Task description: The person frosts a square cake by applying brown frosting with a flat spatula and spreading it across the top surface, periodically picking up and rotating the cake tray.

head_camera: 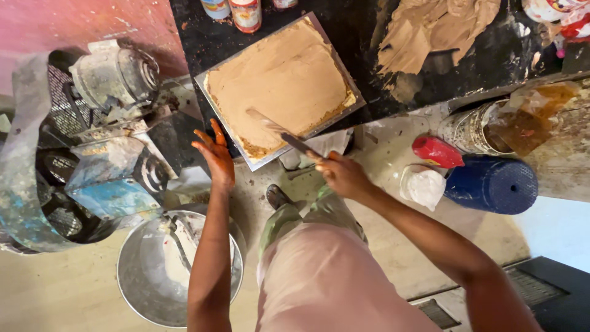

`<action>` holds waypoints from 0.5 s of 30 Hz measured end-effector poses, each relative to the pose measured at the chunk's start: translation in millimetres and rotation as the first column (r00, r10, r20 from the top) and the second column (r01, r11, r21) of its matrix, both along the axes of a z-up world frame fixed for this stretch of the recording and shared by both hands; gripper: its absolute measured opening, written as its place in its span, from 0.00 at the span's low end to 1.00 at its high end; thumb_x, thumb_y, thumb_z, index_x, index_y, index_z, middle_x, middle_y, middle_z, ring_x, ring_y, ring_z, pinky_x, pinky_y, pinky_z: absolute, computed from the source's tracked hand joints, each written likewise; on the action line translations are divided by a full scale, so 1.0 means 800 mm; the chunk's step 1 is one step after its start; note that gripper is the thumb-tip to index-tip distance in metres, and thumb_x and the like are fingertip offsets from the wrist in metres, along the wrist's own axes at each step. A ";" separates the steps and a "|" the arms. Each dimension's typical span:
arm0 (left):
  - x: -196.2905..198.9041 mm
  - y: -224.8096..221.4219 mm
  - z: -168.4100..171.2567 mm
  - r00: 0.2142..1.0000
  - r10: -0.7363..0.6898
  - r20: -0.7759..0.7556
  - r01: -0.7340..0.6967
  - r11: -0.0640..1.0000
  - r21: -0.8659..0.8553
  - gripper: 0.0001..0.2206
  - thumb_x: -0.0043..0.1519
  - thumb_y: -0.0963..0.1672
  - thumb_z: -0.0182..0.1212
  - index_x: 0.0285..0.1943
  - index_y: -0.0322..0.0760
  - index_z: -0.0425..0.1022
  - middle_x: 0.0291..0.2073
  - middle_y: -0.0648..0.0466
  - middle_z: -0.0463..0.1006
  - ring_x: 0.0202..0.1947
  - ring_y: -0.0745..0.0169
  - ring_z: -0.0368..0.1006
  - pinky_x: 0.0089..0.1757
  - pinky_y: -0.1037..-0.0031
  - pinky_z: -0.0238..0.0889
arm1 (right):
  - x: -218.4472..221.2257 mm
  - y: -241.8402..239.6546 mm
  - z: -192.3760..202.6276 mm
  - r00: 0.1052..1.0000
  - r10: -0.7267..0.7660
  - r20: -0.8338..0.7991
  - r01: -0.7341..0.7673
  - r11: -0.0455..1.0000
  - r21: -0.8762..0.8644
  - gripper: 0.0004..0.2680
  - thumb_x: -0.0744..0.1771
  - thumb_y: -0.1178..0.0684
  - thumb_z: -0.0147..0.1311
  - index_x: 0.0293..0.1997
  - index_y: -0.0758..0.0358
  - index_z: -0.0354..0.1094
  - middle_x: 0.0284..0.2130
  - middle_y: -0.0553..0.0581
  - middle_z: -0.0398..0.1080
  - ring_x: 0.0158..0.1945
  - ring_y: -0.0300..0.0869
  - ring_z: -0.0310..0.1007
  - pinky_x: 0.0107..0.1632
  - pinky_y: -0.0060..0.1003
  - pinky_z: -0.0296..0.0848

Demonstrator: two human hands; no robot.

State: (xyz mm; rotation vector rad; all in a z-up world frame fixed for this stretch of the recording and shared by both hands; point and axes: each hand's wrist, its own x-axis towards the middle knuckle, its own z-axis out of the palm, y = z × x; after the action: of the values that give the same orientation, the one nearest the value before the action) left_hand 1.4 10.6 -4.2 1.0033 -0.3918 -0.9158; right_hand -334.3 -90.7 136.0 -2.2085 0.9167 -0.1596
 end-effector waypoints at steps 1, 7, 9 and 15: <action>0.000 0.000 0.000 1.000 0.007 0.000 -0.007 1.000 -0.010 0.43 0.64 0.67 0.28 0.83 0.55 0.20 0.83 0.50 0.43 0.82 0.55 0.36 0.74 0.61 0.21 | 0.013 0.008 -0.003 1.000 0.003 -0.018 -0.002 0.998 0.058 0.09 0.66 0.58 0.53 0.50 0.58 0.74 0.38 0.57 0.71 0.31 0.49 0.74 0.33 0.43 0.75; 0.000 0.002 0.000 0.976 0.132 -0.171 -0.151 0.984 -0.099 0.45 0.61 0.68 0.32 0.81 0.60 0.17 0.81 0.49 0.46 0.82 0.46 0.40 0.74 0.57 0.27 | 0.012 0.079 0.009 0.991 0.131 -0.008 -0.132 0.990 -0.040 0.23 0.63 0.60 0.54 0.67 0.51 0.66 0.41 0.66 0.71 0.25 0.53 0.72 0.28 0.46 0.74; 0.005 0.007 0.002 0.962 0.162 -0.222 -0.192 0.974 -0.121 0.48 0.60 0.68 0.35 0.84 0.54 0.21 0.80 0.44 0.50 0.81 0.44 0.43 0.74 0.58 0.28 | -0.011 0.074 0.010 0.991 0.136 0.005 -0.136 0.991 0.001 0.20 0.65 0.59 0.54 0.65 0.47 0.66 0.44 0.65 0.71 0.25 0.50 0.73 0.29 0.43 0.76; 0.013 0.028 0.019 0.916 0.188 -0.354 -0.245 0.961 -0.126 0.52 0.57 0.69 0.42 0.83 0.48 0.21 0.78 0.38 0.54 0.80 0.41 0.48 0.75 0.60 0.33 | -0.001 -0.001 -0.016 1.000 -0.013 0.003 0.013 0.996 -0.092 0.08 0.66 0.58 0.56 0.50 0.57 0.74 0.38 0.61 0.70 0.37 0.55 0.75 0.39 0.47 0.74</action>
State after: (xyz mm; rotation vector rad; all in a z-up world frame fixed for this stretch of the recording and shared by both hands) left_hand 11.9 33.3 11.0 0.7001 -0.0610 -0.8192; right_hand -335.2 -91.6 122.9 -2.2873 0.9392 -0.2144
